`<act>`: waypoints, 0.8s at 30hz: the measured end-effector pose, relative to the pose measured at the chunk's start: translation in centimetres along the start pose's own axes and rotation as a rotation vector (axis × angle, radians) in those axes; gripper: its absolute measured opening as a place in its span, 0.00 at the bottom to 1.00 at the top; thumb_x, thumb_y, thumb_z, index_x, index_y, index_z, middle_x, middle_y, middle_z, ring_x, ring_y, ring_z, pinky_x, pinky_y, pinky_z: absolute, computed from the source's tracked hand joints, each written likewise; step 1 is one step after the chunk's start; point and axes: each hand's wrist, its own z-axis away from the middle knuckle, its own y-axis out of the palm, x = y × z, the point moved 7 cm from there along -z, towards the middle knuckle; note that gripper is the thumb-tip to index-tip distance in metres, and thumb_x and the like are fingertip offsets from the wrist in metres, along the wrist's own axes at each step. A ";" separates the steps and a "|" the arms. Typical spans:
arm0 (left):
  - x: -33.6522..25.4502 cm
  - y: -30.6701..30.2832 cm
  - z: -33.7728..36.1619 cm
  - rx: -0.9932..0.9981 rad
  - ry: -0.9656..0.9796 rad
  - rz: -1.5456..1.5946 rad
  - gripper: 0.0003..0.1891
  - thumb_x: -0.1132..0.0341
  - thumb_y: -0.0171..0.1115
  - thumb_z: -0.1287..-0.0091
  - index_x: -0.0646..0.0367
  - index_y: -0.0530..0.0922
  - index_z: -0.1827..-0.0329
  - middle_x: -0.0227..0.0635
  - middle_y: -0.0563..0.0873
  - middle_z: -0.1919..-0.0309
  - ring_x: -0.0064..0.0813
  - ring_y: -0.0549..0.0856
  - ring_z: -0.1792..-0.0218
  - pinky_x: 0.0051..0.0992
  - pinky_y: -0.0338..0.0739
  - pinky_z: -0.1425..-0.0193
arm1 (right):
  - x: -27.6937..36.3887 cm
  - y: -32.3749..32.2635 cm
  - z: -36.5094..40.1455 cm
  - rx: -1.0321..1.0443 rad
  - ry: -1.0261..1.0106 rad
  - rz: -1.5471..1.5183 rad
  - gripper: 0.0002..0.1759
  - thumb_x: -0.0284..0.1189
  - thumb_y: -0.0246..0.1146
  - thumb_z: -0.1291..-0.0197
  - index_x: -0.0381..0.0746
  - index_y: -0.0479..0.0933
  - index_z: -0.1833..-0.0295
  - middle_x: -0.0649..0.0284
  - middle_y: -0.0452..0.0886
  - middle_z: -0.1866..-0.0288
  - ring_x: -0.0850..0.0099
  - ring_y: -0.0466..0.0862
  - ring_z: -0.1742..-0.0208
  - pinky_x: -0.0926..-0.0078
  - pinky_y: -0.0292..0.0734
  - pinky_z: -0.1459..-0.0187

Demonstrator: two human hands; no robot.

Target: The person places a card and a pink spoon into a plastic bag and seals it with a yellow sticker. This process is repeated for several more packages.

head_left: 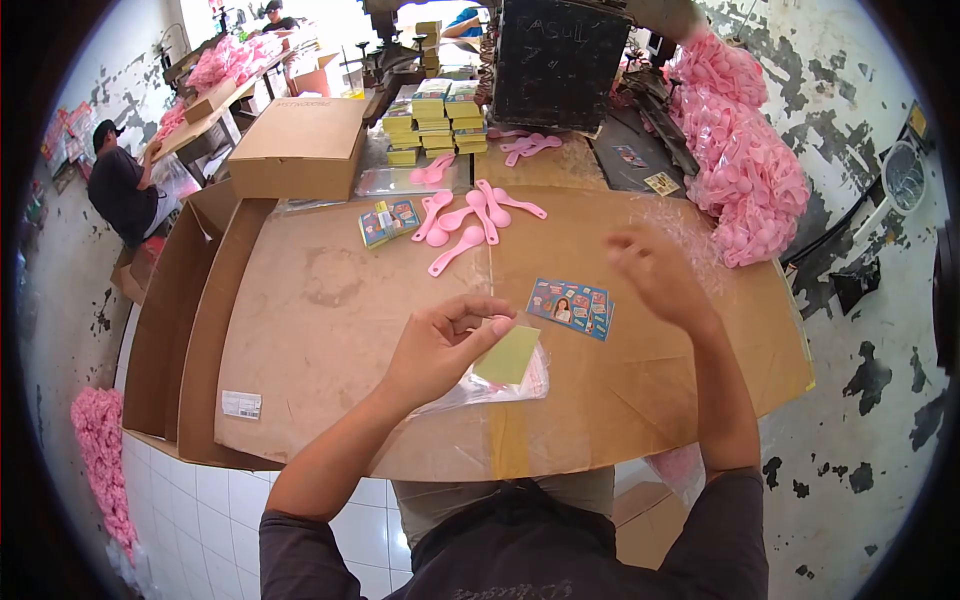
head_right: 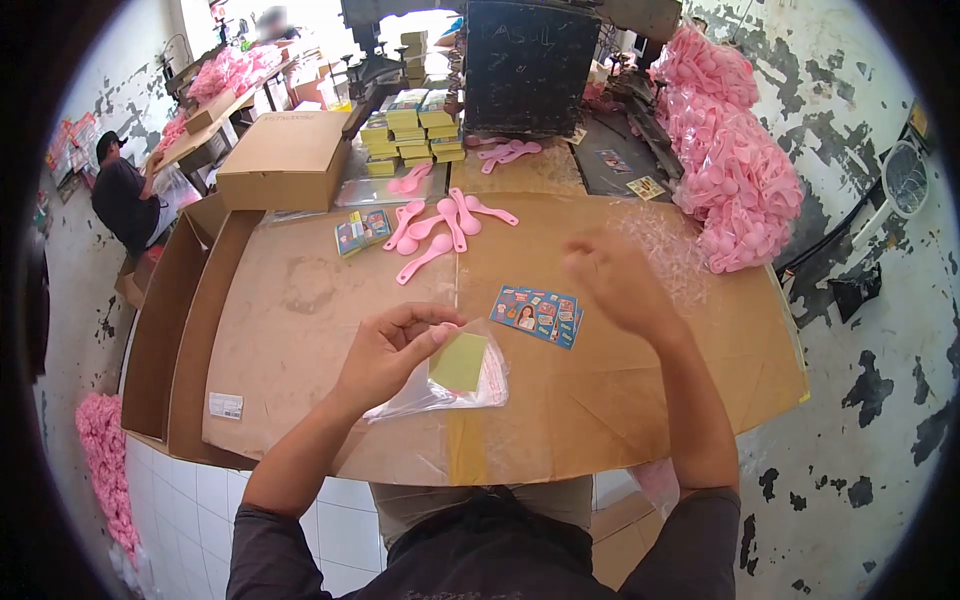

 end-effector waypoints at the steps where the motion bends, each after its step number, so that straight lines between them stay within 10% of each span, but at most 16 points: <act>1: -0.1 0.1 0.0 0.008 -0.015 -0.009 0.15 0.68 0.64 0.22 0.70 0.82 0.40 0.45 0.90 0.47 0.27 0.88 0.45 0.28 0.83 0.37 | 1.6 1.9 0.3 0.196 0.058 -0.168 0.22 0.30 0.68 0.34 0.38 0.80 0.35 0.57 0.87 0.44 0.65 0.85 0.43 0.63 0.79 0.42; 9: 0.1 -0.4 0.1 -0.070 -0.031 0.022 0.15 0.69 0.68 0.24 0.68 0.84 0.41 0.40 0.91 0.50 0.23 0.89 0.51 0.24 0.85 0.44 | 6.1 9.9 2.7 0.305 0.094 -0.913 0.18 0.31 0.71 0.31 0.36 0.82 0.39 0.66 0.85 0.52 0.79 0.82 0.53 0.77 0.78 0.50; 24: 1.0 -0.6 -0.2 -0.109 -0.025 0.001 0.14 0.69 0.67 0.23 0.66 0.85 0.40 0.38 0.92 0.53 0.21 0.89 0.55 0.24 0.87 0.51 | 4.9 9.0 2.6 0.122 0.187 -0.988 0.10 0.24 0.68 0.28 0.32 0.85 0.45 0.66 0.88 0.54 0.81 0.85 0.55 0.79 0.81 0.49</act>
